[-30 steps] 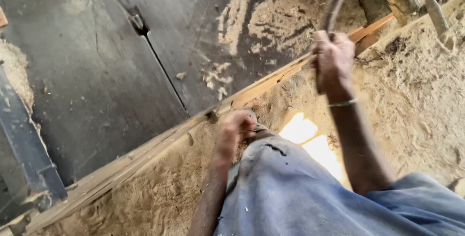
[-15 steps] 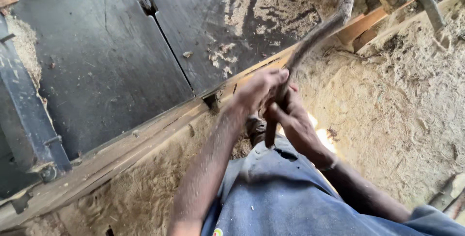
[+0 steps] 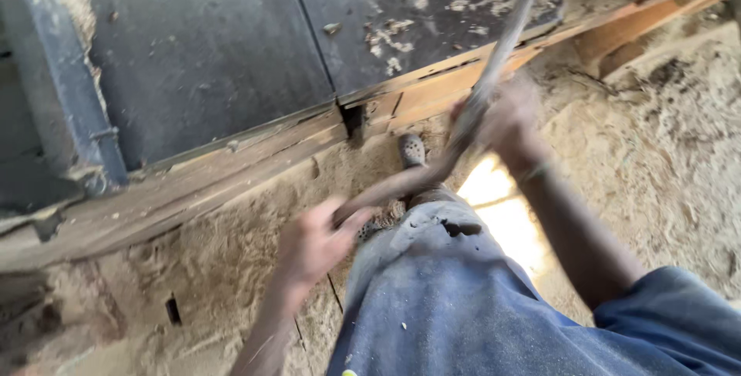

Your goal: The person feeds multiple logs and branches into a vertical bandsaw, guiding them with both hands to cut them into smaller pieces. The person repeatedly positions each piece against the blade, cuts it, and removes the resulting segments.

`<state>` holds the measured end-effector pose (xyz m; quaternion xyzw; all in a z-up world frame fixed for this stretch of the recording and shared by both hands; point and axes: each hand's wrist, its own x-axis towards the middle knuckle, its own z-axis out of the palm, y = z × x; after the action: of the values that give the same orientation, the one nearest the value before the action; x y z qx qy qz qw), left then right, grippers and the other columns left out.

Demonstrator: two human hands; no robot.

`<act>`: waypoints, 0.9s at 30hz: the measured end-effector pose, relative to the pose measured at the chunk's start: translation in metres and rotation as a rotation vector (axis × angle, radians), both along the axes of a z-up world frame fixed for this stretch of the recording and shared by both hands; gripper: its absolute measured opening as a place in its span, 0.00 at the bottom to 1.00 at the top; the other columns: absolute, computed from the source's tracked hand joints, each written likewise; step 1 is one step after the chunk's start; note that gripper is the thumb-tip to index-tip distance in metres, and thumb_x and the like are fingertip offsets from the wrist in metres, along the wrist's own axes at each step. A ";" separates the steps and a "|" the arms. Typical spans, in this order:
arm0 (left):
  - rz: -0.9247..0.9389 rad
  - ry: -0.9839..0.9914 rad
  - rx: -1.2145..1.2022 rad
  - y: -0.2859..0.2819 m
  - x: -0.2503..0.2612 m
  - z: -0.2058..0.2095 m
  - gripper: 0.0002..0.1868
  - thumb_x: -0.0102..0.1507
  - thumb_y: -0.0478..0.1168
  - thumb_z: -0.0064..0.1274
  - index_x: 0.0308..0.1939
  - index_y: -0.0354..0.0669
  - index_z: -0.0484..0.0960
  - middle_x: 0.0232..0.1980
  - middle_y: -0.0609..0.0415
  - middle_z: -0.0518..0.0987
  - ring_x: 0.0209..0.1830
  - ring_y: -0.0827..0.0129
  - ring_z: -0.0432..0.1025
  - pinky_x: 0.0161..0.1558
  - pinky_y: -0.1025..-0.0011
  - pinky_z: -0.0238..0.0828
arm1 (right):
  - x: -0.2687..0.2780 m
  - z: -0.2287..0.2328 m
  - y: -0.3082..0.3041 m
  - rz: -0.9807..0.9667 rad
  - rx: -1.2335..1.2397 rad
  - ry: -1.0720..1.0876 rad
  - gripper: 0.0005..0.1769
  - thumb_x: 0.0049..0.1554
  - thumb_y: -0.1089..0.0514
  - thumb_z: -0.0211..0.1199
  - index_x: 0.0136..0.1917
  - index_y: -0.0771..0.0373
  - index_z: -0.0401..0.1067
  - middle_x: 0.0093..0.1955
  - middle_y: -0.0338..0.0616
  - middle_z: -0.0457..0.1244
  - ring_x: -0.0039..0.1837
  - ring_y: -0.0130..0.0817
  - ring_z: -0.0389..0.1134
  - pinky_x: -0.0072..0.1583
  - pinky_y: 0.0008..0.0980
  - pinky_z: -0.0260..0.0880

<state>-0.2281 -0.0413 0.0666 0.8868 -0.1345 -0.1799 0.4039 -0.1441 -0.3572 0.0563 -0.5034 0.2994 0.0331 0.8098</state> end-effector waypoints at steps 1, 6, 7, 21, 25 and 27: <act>-0.002 0.018 -0.213 0.035 -0.017 -0.002 0.18 0.68 0.56 0.52 0.44 0.46 0.85 0.19 0.63 0.77 0.10 0.83 0.66 0.06 0.80 0.58 | -0.010 -0.011 0.030 0.060 -0.003 0.035 0.13 0.62 0.54 0.50 0.56 0.63 0.58 0.48 0.59 0.61 0.48 0.51 0.66 0.53 0.52 0.71; 0.206 0.185 0.326 0.139 -0.140 -0.017 0.21 0.56 0.60 0.61 0.38 0.50 0.92 0.14 0.59 0.80 0.11 0.78 0.68 0.16 0.76 0.59 | -0.085 -0.061 0.127 0.120 0.178 0.489 0.07 0.62 0.64 0.52 0.50 0.55 0.56 0.41 0.50 0.59 0.41 0.44 0.64 0.46 0.48 0.74; 0.249 0.221 0.238 0.145 -0.160 -0.024 0.21 0.57 0.60 0.60 0.40 0.49 0.92 0.16 0.60 0.81 0.10 0.78 0.67 0.14 0.76 0.59 | -0.094 -0.065 0.130 0.222 0.235 0.486 0.06 0.64 0.63 0.52 0.53 0.61 0.58 0.43 0.52 0.60 0.42 0.43 0.66 0.46 0.46 0.75; 0.500 -0.456 0.427 0.070 -0.115 -0.089 0.24 0.65 0.54 0.55 0.48 0.34 0.85 0.18 0.57 0.77 0.07 0.80 0.61 0.06 0.78 0.57 | 0.029 -0.091 0.167 0.551 0.224 0.068 0.21 0.66 0.61 0.50 0.71 0.55 0.56 0.46 0.41 0.57 0.45 0.31 0.67 0.48 0.44 0.80; 0.523 -0.183 0.406 0.067 -0.119 -0.063 0.22 0.69 0.56 0.53 0.40 0.39 0.85 0.16 0.57 0.76 0.05 0.80 0.60 0.05 0.75 0.55 | 0.009 -0.080 0.180 0.519 0.270 0.044 0.18 0.67 0.57 0.49 0.70 0.59 0.57 0.44 0.45 0.58 0.43 0.39 0.66 0.46 0.46 0.77; 0.529 -0.137 0.370 0.077 -0.137 -0.035 0.21 0.67 0.55 0.52 0.40 0.40 0.86 0.14 0.58 0.76 0.03 0.80 0.60 0.03 0.75 0.56 | -0.011 -0.061 0.187 0.528 0.318 0.074 0.17 0.66 0.57 0.49 0.67 0.60 0.54 0.43 0.47 0.58 0.43 0.44 0.66 0.46 0.50 0.77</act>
<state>-0.3647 0.0357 0.0315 0.9593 0.1085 -0.0302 0.2589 -0.1548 -0.1707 -0.0044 -0.4294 0.1783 0.3071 0.8304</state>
